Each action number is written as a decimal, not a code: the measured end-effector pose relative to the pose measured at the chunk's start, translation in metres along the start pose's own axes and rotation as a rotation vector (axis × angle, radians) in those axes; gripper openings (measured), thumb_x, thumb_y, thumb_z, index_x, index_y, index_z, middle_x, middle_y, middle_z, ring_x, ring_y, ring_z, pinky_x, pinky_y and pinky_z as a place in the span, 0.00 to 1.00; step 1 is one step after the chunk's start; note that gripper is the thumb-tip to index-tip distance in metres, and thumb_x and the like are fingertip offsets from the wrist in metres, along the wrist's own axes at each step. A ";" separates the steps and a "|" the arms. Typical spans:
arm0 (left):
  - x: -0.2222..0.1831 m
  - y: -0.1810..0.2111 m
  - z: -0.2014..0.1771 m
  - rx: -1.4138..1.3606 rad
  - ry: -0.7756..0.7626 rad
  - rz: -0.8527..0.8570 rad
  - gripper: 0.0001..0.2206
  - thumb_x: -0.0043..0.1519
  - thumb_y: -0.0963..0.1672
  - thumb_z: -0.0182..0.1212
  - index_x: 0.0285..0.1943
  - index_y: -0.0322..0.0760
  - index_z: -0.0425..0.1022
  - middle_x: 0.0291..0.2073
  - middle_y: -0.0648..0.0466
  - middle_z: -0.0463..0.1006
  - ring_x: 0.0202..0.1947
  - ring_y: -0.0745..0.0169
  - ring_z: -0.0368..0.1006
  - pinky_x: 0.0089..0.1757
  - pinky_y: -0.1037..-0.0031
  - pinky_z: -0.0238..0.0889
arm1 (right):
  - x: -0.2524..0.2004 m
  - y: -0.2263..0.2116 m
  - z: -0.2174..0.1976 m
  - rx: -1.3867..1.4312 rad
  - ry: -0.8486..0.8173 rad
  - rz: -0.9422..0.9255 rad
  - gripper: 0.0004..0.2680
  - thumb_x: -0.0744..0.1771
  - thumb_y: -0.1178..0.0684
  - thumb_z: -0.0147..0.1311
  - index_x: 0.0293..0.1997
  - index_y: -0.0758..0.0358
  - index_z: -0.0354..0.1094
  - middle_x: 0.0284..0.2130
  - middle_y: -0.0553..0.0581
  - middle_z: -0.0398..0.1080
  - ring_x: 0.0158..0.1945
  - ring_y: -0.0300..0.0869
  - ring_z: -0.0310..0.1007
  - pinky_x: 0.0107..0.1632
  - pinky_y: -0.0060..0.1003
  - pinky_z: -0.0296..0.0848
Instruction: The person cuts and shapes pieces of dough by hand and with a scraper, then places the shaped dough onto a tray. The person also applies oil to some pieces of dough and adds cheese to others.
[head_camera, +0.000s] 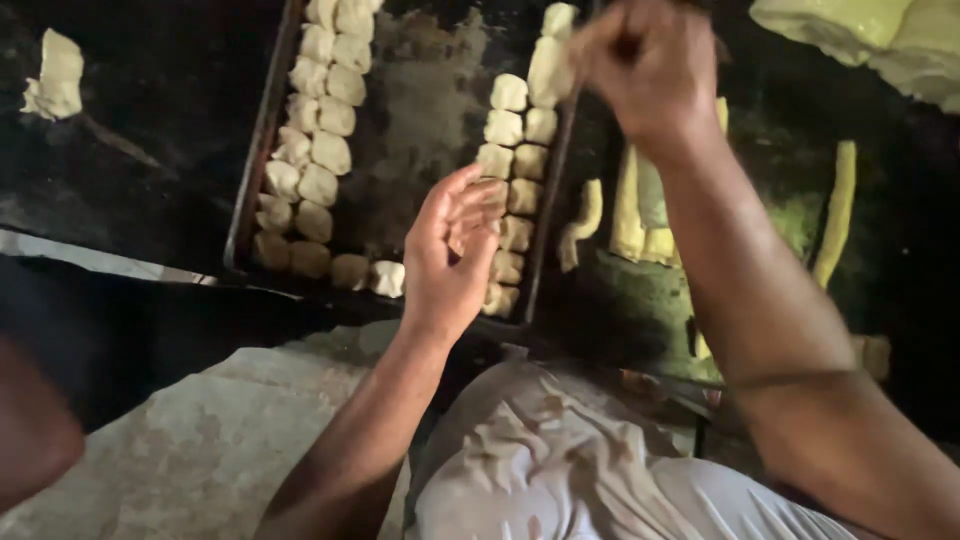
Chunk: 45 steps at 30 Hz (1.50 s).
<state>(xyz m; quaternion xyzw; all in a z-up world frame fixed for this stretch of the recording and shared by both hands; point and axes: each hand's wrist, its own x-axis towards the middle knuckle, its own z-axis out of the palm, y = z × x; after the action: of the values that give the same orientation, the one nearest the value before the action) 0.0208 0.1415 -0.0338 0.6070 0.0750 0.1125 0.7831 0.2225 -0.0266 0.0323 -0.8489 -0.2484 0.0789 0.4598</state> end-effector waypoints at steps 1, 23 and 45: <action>-0.001 0.000 -0.007 -0.005 0.006 0.001 0.24 0.66 0.37 0.56 0.73 0.31 0.58 0.54 0.62 0.76 0.53 0.78 0.75 0.52 0.81 0.72 | 0.022 0.021 0.012 -0.004 -0.006 -0.002 0.01 0.71 0.57 0.61 0.42 0.59 0.76 0.39 0.52 0.80 0.40 0.32 0.84 0.45 0.35 0.81; -0.033 0.030 -0.056 0.321 0.088 0.168 0.12 0.61 0.36 0.63 0.54 0.31 0.77 0.43 0.51 0.78 0.29 0.71 0.68 0.30 0.79 0.61 | 0.081 0.112 0.046 -0.997 -0.043 -0.423 0.12 0.69 0.42 0.59 0.54 0.51 0.80 0.45 0.54 0.78 0.56 0.54 0.67 0.59 0.55 0.62; -0.051 0.013 0.037 0.405 -0.130 0.143 0.10 0.64 0.37 0.63 0.53 0.31 0.77 0.39 0.54 0.78 0.29 0.75 0.71 0.30 0.82 0.61 | -0.243 0.096 -0.104 -0.802 -0.230 0.324 0.09 0.64 0.49 0.64 0.44 0.58 0.77 0.39 0.59 0.76 0.38 0.53 0.76 0.44 0.50 0.76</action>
<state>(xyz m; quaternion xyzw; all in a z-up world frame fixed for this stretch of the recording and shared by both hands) -0.0200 0.0965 -0.0125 0.7615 0.0020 0.1110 0.6386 0.0837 -0.2678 -0.0105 -0.9738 -0.1728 0.1411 0.0452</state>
